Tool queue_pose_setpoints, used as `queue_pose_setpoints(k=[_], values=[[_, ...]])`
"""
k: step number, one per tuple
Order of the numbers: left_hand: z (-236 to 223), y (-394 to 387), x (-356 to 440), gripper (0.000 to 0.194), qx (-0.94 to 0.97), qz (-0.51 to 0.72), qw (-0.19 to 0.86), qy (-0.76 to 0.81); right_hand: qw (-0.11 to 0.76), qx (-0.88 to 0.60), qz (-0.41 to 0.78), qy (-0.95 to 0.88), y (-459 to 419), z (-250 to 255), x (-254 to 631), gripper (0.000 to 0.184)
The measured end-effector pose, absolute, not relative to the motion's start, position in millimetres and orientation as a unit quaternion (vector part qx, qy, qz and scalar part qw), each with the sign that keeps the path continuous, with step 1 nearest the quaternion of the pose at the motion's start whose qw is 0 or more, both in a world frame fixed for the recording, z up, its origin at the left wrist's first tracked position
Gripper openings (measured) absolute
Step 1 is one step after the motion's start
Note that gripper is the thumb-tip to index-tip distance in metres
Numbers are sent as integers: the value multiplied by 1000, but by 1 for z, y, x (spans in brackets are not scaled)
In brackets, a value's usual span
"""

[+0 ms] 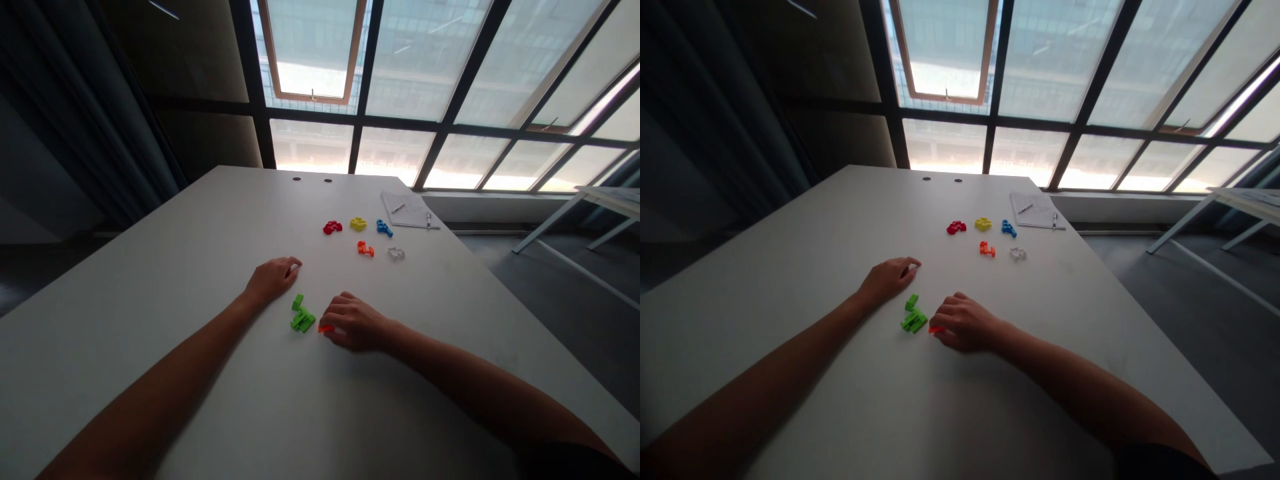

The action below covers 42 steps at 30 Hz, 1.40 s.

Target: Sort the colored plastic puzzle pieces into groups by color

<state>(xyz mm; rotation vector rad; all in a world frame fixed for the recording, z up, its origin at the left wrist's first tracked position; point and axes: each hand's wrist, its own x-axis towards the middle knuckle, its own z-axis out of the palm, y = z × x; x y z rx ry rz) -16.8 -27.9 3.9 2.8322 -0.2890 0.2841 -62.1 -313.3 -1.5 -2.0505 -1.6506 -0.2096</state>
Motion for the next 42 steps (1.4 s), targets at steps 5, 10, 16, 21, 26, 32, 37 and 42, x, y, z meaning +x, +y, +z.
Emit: queue_pose_setpoints(k=[5,10,16,21,26,32,37,42], values=[[5,-28,-18,36,981,91,140,-100,227,-794,-58,-562,-337,5,-37,21],[3,-27,-17,35,981,95,136,-100,252,-810,-72,-524,-364,6,-8,32],[2,-26,-16,36,980,95,142,-101,226,-862,-106,-442,-371,2,-2,30],[2,-27,-17,35,981,92,137,-97,194,-881,-81,-423,-365,-1,-7,24],[2,-27,-17,35,981,93,138,-98,210,-894,-107,-380,-374,-1,4,18],[0,-26,-16,35,981,94,137,-97,187,-933,-160,-263,-398,-1,27,17],[-3,-25,-13,36,980,99,138,-100,183,-939,-172,-237,-403,-3,33,20],[-2,-25,-14,35,981,97,136,-103,147,-950,-130,-241,-392,-3,30,17]])
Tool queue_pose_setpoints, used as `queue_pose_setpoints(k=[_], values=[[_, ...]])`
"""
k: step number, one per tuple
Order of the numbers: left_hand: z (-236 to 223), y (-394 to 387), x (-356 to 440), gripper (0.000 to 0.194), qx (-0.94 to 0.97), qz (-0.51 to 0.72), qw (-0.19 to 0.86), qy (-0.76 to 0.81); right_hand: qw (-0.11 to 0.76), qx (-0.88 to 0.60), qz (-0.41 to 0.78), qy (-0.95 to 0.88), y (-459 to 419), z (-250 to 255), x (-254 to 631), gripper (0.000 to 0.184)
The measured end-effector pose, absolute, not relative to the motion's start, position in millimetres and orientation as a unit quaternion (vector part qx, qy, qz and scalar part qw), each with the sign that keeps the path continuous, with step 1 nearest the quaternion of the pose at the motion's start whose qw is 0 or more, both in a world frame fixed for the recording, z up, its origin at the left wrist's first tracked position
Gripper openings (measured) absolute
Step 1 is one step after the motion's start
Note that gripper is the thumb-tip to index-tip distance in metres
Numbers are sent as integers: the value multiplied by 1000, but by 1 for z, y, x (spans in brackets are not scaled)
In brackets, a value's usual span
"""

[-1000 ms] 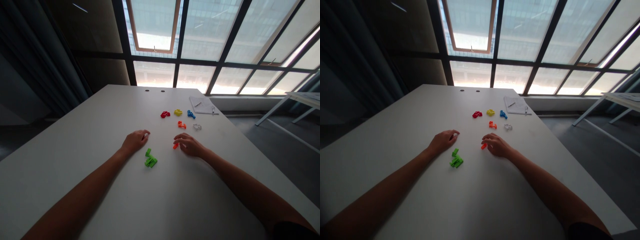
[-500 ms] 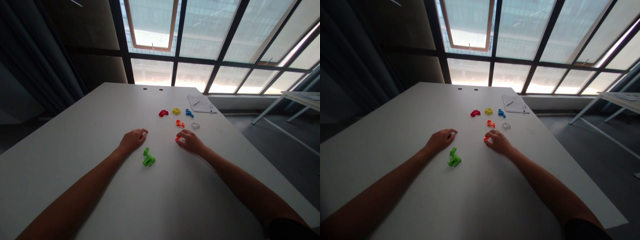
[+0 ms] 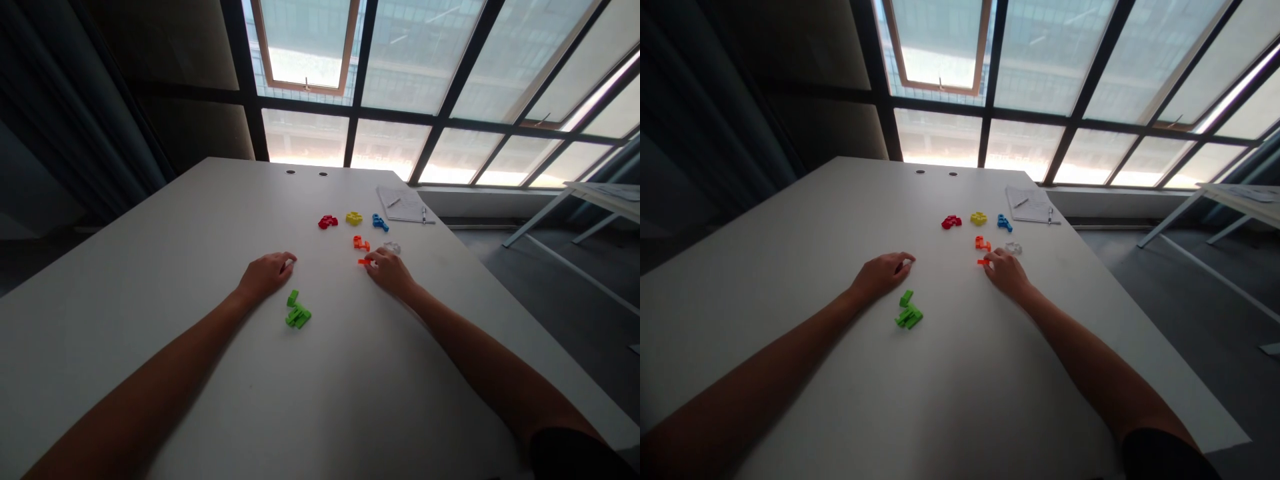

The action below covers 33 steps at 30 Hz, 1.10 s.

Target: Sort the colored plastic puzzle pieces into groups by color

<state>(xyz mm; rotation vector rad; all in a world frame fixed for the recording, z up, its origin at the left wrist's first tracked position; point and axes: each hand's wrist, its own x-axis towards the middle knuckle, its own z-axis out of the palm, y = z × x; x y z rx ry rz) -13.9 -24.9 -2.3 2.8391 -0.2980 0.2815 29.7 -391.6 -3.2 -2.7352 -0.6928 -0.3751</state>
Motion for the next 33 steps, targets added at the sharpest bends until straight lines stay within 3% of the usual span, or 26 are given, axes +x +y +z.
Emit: queue_pose_setpoints(k=[2,7,15,20,29,33], values=[[-2,-25,-14,34,981,97,137,-101,127,-961,-108,-222,-387,-2,29,17],[-1,-27,-15,34,982,93,135,-97,129,-967,-88,-201,-387,1,31,38],[1,-28,-16,34,981,96,132,-101,132,-913,-115,-368,-399,0,30,17],[1,-27,-16,34,981,98,132,-102,107,-913,-137,-370,-391,-8,29,26],[1,-27,-16,35,980,98,138,-102,125,-927,-183,-301,-388,-18,47,14],[1,-28,-16,34,981,98,138,-99,150,-918,-186,-316,-390,-23,47,20]])
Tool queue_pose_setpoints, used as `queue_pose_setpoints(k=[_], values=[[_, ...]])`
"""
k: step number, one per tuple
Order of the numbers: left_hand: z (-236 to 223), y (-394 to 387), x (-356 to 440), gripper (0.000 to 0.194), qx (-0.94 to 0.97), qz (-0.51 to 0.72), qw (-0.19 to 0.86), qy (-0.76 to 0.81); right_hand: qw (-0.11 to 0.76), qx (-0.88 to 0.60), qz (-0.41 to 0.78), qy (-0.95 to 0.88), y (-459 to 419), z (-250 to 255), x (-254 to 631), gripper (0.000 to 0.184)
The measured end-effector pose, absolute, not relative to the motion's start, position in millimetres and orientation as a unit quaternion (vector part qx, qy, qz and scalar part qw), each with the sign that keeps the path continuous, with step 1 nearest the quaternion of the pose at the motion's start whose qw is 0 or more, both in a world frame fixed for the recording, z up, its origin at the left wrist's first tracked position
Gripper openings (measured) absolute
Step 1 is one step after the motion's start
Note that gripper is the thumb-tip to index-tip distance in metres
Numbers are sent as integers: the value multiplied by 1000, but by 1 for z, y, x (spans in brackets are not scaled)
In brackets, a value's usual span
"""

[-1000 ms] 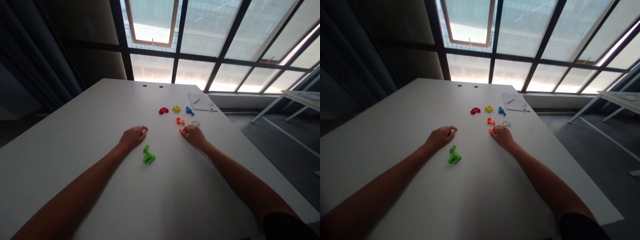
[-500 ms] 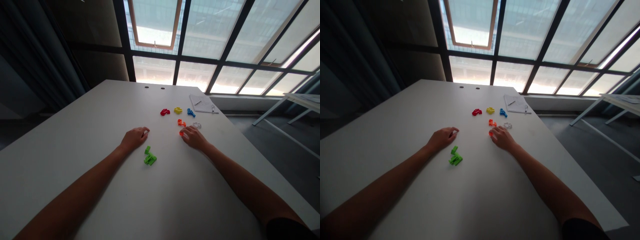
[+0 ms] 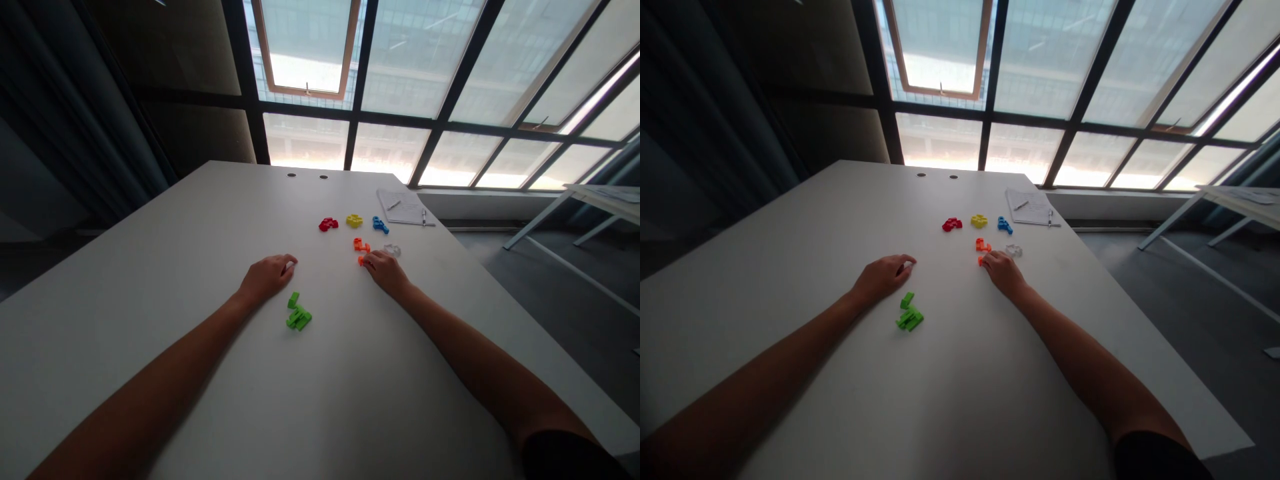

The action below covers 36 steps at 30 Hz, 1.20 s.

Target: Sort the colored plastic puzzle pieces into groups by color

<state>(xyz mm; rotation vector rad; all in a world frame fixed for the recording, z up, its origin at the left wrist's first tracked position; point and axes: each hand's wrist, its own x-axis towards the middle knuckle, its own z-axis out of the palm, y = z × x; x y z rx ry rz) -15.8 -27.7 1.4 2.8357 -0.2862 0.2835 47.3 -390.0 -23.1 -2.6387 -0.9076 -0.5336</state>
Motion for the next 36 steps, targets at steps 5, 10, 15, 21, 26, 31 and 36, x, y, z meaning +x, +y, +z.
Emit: queue_pose_setpoints(k=[5,10,15,21,26,31,36], values=[[1,-28,-16,33,981,95,136,-99,141,-901,-182,-367,-391,-25,36,28],[0,-27,-15,33,981,99,136,-99,83,-917,-154,-358,-389,-18,33,34],[0,-27,-15,34,981,98,136,-100,74,-936,-135,-317,-389,-15,35,38],[1,-27,-16,34,981,98,135,-98,64,-940,-129,-309,-389,-13,34,40],[1,-27,-15,34,982,97,129,-99,63,-941,-132,-304,-388,-14,33,38],[0,-27,-15,34,982,101,128,-99,78,-937,-147,-306,-389,-16,34,39],[0,-27,-15,33,981,101,128,-101,145,-889,-215,-377,-375,-11,14,28]])
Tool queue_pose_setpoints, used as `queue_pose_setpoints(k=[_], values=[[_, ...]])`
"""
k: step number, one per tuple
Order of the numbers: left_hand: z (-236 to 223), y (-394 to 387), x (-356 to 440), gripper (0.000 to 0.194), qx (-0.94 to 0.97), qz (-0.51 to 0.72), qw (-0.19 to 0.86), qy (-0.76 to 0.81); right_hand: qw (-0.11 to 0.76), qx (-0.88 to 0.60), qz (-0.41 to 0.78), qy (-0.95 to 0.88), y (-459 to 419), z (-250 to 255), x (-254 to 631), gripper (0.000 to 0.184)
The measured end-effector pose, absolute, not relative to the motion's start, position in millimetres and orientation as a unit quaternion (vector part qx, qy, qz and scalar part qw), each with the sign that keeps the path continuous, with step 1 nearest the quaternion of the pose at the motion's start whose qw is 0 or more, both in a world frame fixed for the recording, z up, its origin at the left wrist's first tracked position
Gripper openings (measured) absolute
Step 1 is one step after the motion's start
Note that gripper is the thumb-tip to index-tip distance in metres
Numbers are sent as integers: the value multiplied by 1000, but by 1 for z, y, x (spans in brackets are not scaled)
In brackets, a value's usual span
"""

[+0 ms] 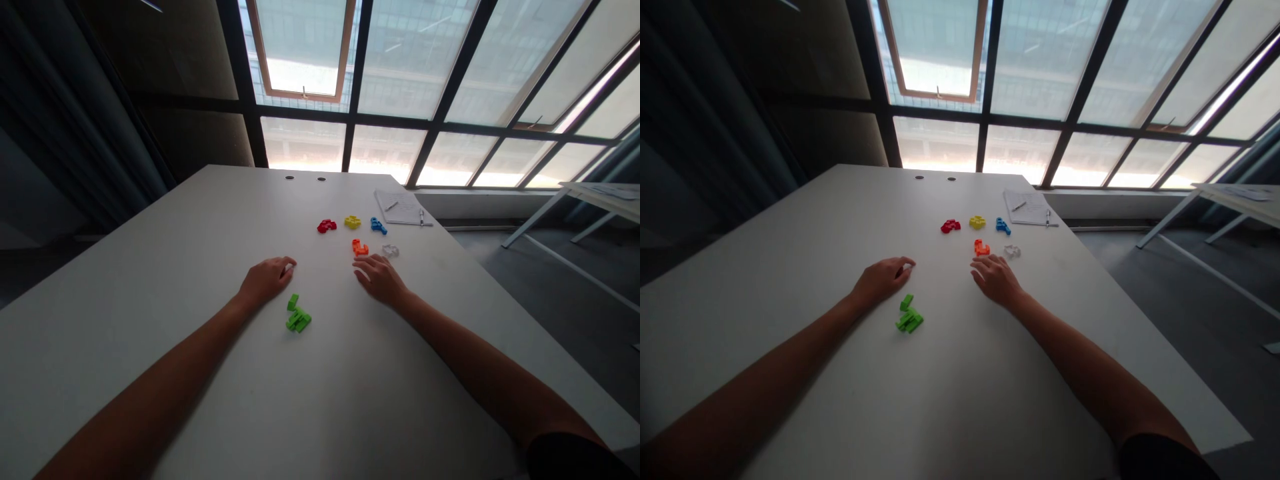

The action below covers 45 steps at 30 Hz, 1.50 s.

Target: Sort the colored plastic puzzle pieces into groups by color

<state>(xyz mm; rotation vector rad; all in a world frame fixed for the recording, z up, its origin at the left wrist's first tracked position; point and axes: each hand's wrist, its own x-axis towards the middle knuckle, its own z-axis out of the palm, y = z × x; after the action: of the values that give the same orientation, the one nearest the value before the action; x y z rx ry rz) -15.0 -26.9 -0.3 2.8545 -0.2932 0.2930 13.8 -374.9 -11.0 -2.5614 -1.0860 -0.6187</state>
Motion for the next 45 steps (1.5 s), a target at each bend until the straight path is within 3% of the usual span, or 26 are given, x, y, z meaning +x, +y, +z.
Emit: queue_pose_setpoints(k=[3,7,10,21,30,45], values=[[1,-27,-16,34,982,98,129,-99,175,-829,-195,-493,-351,-3,-18,23],[2,-29,-17,34,981,103,131,-99,157,-771,-140,-602,-316,5,-63,35],[2,-29,-17,34,979,111,135,-103,155,-757,-111,-625,-304,5,-77,32],[4,-29,-15,35,983,89,133,-94,213,-859,-157,-438,-331,-12,-27,15],[1,-27,-15,35,982,91,136,-99,245,-874,-193,-373,-333,-21,-21,37],[1,-26,-16,35,981,99,136,-97,79,-920,-136,-358,-313,-5,14,28]])
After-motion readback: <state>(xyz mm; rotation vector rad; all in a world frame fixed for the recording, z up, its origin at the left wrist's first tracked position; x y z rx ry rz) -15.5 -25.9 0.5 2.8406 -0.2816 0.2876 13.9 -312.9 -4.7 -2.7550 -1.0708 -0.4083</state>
